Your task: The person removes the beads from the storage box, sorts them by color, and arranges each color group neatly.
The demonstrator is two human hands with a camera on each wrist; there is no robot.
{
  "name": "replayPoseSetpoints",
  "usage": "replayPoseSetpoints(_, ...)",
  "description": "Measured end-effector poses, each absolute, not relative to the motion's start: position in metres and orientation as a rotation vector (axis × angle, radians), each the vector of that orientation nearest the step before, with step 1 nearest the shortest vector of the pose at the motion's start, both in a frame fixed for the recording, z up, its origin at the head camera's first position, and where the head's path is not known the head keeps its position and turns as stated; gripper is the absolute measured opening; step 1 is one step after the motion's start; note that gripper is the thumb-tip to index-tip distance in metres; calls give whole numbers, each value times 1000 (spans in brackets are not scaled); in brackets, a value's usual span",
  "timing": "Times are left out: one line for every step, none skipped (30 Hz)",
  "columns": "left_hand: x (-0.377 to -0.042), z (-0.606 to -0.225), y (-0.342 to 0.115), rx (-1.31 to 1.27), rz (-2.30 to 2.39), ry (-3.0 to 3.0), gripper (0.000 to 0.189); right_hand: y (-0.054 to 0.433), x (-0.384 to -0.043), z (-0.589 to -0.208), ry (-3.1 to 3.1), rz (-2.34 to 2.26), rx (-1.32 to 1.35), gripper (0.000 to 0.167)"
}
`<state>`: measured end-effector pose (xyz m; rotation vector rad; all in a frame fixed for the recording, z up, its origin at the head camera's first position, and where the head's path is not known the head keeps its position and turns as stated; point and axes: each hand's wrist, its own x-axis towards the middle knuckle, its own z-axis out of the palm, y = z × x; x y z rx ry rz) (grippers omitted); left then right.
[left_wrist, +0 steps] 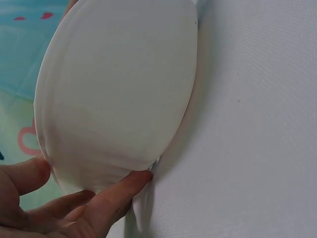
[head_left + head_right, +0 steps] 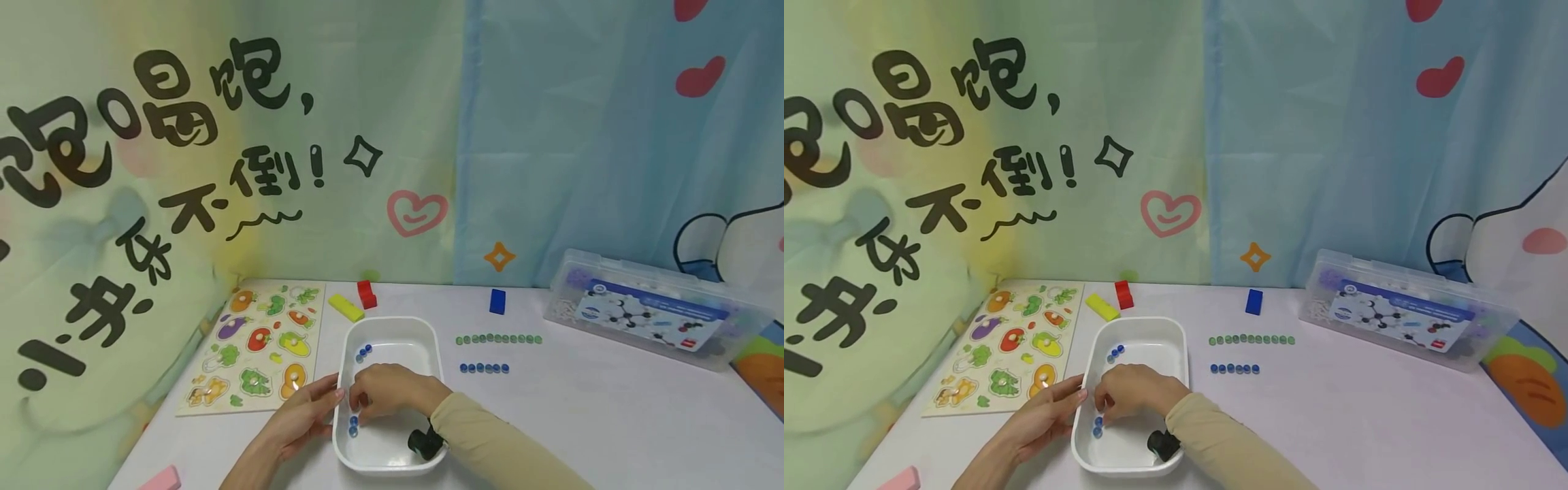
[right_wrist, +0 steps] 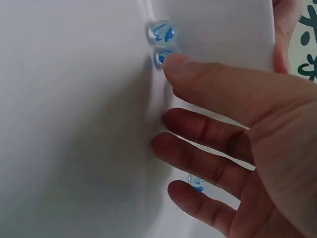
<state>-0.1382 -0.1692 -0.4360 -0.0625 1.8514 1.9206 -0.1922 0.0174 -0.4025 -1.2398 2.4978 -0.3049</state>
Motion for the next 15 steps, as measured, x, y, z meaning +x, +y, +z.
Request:
replayPoseSetpoints(-138,-436,-169,-61,1919,1851,71,17,-192,-403,2506,-294,-1248,14)
replayPoseSetpoints(-138,-436,-169,-64,1918,1852,71,16,-191,-404,2512,-284,-1257,13)
replayPoseSetpoints(-138,-435,-169,-65,1917,1853,71,15,-191,-405,2518,-272,-1269,13)
replayPoseSetpoints(-138,-435,-169,-66,1917,1853,70,15,-190,-405,2520,-266,-1277,12)
replayPoseSetpoints(-138,-435,-169,-64,1917,1853,70,14,-190,-406,2526,-254,-1288,11)
replayPoseSetpoints(-138,-435,-169,-62,1917,1851,70,13,-189,-407,2530,-245,-1296,10)
replayPoseSetpoints(-138,-435,-168,-61,1917,1851,69,13,-189,-407,2534,-238,-1300,9)
replayPoseSetpoints(-138,-435,-168,-62,1917,1850,69,12,-189,-408,2538,-233,-1300,8)
replayPoseSetpoints(-138,-435,-169,-59,1918,1849,69,12,-188,-408,2541,-228,-1298,8)
replayPoseSetpoints(-138,-435,-169,-58,1919,1849,69,12,-188,-408,2546,-224,-1296,8)
replayPoseSetpoints(-138,-435,-169,-56,1919,1849,69,12,-188,-408,2550,-219,-1296,7)
replayPoseSetpoints(-138,-435,-169,-55,1920,1849,69,12,-188,-408,2550,-220,-1292,7)
replayPoseSetpoints(-138,-435,-169,-56,1920,1852,70,12,-188,-408,2552,-221,-1292,7)
replayPoseSetpoints(-138,-435,-169,-54,1919,1854,70,13,-188,-408,2556,-219,-1293,7)
replayPoseSetpoints(-138,-435,-169,-53,1918,1855,70,13,-189,-407,2555,-225,-1292,7)
